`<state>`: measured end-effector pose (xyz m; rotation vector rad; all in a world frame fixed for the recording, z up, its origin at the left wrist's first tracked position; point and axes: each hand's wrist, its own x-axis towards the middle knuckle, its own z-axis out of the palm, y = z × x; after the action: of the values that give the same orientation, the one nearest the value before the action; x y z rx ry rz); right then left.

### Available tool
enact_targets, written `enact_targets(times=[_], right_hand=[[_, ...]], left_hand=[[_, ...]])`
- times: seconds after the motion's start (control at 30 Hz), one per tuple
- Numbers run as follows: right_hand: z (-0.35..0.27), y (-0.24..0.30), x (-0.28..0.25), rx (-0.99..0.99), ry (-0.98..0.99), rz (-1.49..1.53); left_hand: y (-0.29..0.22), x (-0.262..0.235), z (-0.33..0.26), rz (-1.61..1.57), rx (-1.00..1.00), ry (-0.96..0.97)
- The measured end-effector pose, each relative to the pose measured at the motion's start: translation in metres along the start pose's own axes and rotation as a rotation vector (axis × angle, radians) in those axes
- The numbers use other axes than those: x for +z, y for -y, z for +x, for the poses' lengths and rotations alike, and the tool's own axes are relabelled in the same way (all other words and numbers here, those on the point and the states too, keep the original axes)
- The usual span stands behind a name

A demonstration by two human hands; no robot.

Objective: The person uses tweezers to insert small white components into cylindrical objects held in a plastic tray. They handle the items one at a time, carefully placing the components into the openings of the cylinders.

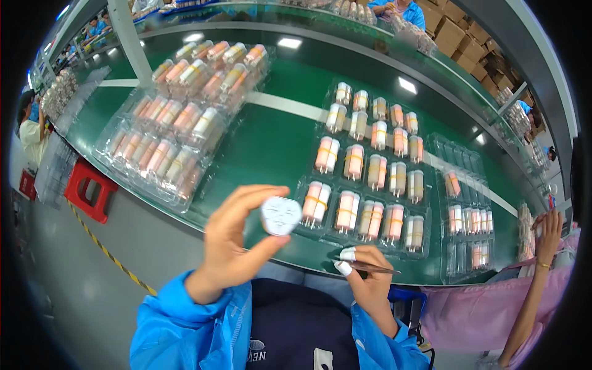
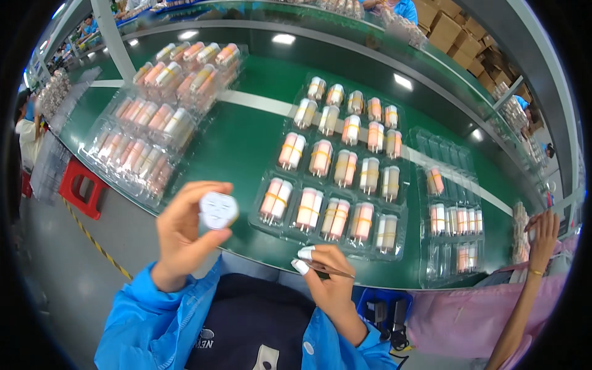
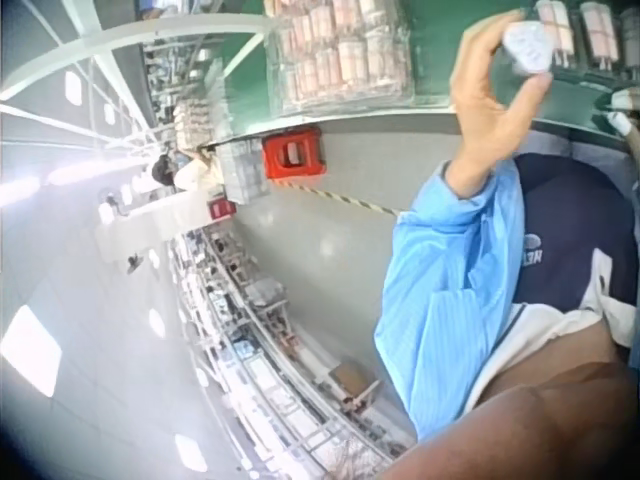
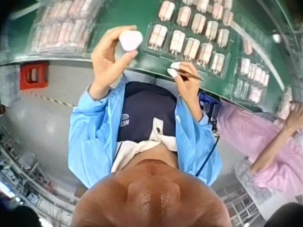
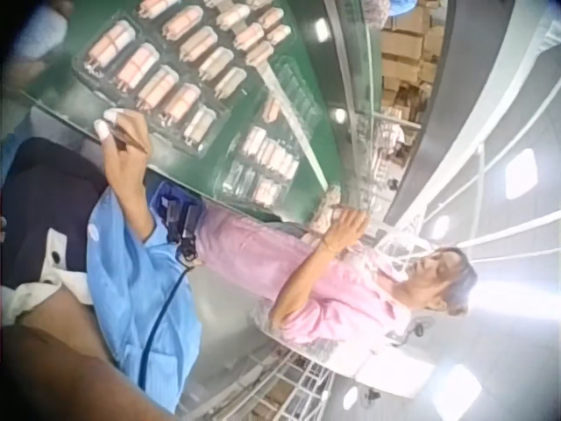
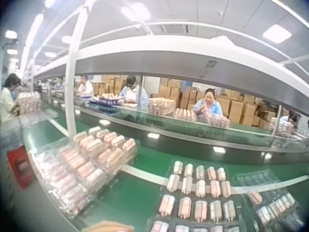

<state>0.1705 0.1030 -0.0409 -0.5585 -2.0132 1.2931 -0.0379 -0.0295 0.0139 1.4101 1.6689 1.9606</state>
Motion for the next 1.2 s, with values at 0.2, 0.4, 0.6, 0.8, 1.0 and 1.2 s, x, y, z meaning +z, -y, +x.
enact_targets(times=[0.2,0.4,0.6,0.8,1.0,1.2], right_hand=[[-0.004,0.000,-0.008,0.015,-0.023,-0.080],[0.006,0.014,-0.020,0.060,-0.316,0.559],[0.026,0.035,-0.007,-0.160,-0.111,0.504],[0.029,0.041,-0.004,-0.138,-0.060,0.412],[0.031,0.046,-0.005,-0.138,-0.079,0.314],[0.033,0.044,-0.004,-0.136,-0.078,0.309]], left_hand=[[0.019,0.037,-0.018,-0.068,-0.002,0.052],[0.016,0.049,-0.027,-0.077,-0.055,0.105],[0.017,0.052,-0.032,-0.091,0.030,0.231],[0.024,0.053,-0.036,-0.228,-0.024,0.278],[0.024,0.053,-0.036,-0.268,-0.062,0.312],[0.025,0.053,-0.033,-0.262,-0.019,0.317]])
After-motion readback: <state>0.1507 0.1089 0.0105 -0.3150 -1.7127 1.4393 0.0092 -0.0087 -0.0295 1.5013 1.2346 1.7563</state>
